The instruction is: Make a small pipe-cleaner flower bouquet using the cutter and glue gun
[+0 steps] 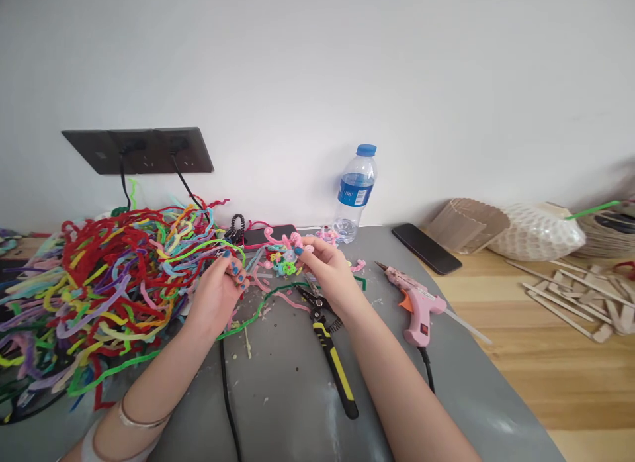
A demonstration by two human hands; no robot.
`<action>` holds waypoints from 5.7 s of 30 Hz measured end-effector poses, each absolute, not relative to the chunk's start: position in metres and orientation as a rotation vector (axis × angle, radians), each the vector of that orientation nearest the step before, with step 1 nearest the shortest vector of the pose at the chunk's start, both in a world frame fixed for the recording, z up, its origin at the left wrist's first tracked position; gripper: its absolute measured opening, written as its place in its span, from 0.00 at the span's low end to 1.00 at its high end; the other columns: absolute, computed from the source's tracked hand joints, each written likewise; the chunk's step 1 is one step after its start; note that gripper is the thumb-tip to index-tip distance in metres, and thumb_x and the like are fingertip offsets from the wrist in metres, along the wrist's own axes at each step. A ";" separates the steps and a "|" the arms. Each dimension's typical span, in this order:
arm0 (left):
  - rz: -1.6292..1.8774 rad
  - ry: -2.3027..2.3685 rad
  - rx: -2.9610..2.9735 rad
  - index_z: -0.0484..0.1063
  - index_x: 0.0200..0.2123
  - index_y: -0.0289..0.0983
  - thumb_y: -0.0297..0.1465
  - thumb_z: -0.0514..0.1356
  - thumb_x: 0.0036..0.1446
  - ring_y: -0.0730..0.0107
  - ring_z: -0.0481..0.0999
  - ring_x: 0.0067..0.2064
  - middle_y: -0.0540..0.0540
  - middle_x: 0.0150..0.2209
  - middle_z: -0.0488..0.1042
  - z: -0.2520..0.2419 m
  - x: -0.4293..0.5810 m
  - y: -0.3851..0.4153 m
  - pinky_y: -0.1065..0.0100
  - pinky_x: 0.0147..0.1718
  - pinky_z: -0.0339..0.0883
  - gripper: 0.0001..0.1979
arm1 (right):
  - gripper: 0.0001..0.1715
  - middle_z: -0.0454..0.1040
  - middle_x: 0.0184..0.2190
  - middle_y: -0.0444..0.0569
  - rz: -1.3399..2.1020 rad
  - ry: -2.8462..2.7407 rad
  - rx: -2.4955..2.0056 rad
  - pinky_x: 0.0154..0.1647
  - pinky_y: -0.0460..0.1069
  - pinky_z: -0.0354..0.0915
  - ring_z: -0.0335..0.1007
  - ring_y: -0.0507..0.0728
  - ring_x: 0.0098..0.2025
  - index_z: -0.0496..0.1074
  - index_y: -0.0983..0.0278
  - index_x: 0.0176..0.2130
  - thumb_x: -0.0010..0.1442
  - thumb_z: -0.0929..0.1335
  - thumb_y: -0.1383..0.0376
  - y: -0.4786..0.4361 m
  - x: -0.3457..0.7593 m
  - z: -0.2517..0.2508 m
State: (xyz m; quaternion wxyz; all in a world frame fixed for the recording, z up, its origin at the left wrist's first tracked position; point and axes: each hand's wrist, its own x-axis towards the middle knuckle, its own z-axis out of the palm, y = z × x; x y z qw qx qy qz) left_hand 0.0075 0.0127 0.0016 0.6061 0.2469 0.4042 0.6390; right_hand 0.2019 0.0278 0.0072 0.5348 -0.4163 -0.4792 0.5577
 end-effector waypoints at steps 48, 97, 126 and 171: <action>1.350 0.985 0.893 0.70 0.29 0.37 0.35 0.66 0.52 0.77 0.61 0.25 0.53 0.24 0.64 0.006 0.006 0.010 0.72 0.25 0.58 0.09 | 0.08 0.79 0.34 0.48 0.647 -1.870 -1.348 0.36 0.53 0.65 0.71 0.58 0.34 0.77 0.60 0.34 0.57 0.66 0.67 0.032 0.222 -0.004; 1.300 1.007 0.949 0.66 0.28 0.38 0.29 0.67 0.48 0.71 0.77 0.32 0.52 0.28 0.73 -0.002 0.007 0.010 0.72 0.30 0.68 0.10 | 0.15 0.76 0.28 0.41 0.766 -0.654 -0.623 0.31 0.43 0.70 0.72 0.47 0.27 0.66 0.61 0.31 0.52 0.76 0.63 0.035 0.226 0.018; 0.989 1.023 1.335 0.77 0.23 0.37 0.33 0.66 0.49 0.67 0.72 0.26 0.48 0.22 0.75 0.000 0.021 -0.002 0.69 0.27 0.65 0.07 | 0.13 0.81 0.38 0.51 1.223 -1.415 -0.784 0.27 0.48 0.70 0.74 0.54 0.30 0.77 0.61 0.43 0.59 0.72 0.59 0.007 0.184 0.019; 1.139 0.899 0.765 0.77 0.32 0.35 0.35 0.69 0.49 0.72 0.71 0.31 0.46 0.31 0.76 0.000 0.008 0.007 0.69 0.32 0.61 0.10 | 0.19 0.65 0.18 0.38 1.374 -1.049 -0.834 0.22 0.44 0.61 0.63 0.50 0.22 0.69 0.61 0.26 0.49 0.78 0.54 0.022 0.207 0.018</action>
